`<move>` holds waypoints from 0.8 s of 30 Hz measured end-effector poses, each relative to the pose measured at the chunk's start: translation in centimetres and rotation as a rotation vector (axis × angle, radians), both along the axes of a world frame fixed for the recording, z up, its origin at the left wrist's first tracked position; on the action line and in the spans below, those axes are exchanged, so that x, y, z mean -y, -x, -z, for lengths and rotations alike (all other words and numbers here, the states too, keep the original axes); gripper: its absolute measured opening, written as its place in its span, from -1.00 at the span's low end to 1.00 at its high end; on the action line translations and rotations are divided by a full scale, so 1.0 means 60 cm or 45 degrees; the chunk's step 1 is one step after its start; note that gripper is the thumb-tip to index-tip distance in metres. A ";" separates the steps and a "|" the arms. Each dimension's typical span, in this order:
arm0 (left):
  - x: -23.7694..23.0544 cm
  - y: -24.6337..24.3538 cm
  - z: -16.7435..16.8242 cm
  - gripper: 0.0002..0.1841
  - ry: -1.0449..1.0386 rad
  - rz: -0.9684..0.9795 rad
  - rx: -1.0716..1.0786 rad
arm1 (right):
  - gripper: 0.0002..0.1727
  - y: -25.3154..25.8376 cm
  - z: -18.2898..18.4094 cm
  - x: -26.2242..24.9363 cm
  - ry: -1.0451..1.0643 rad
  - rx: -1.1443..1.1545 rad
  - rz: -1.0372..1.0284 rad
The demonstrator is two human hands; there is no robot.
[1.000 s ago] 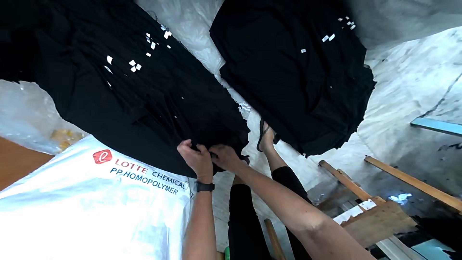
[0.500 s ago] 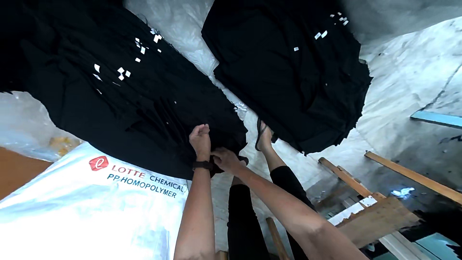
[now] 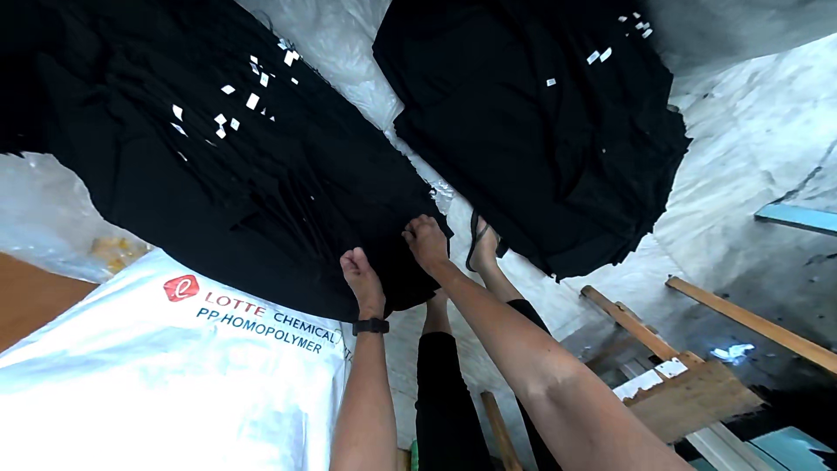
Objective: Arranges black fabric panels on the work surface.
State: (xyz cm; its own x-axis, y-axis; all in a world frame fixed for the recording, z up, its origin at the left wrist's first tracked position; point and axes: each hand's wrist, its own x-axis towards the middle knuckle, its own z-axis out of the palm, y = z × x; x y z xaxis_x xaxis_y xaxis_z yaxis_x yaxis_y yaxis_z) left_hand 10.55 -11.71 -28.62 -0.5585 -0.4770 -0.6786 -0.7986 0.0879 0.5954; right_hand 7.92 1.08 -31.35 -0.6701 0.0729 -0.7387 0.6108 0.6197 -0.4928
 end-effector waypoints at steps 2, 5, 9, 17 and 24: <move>0.005 -0.002 -0.004 -0.68 -0.028 0.040 -0.055 | -0.84 -0.013 0.001 0.000 0.031 -0.160 -0.079; 0.009 -0.010 -0.004 -0.69 0.107 0.075 -0.132 | -0.91 -0.026 0.001 -0.013 0.248 -0.272 -0.125; 0.009 -0.019 -0.011 -0.74 0.266 0.044 -0.154 | -0.76 -0.024 -0.017 -0.013 0.472 0.176 0.076; 0.026 -0.022 -0.039 -0.70 0.558 0.332 -0.312 | -0.62 -0.069 -0.066 0.054 0.545 0.049 -0.336; -0.031 0.076 -0.028 -0.55 0.247 0.656 0.169 | -0.33 -0.101 -0.065 0.152 0.294 0.585 -0.807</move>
State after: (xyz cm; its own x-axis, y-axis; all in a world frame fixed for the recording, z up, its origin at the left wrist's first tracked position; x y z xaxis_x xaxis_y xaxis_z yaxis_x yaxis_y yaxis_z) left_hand 6.01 -9.82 -26.93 -0.6682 -0.2887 -0.6857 -0.6905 0.5839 0.4270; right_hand 13.98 -8.02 -27.43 -0.1594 -0.4058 -0.9000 0.3505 0.8290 -0.4358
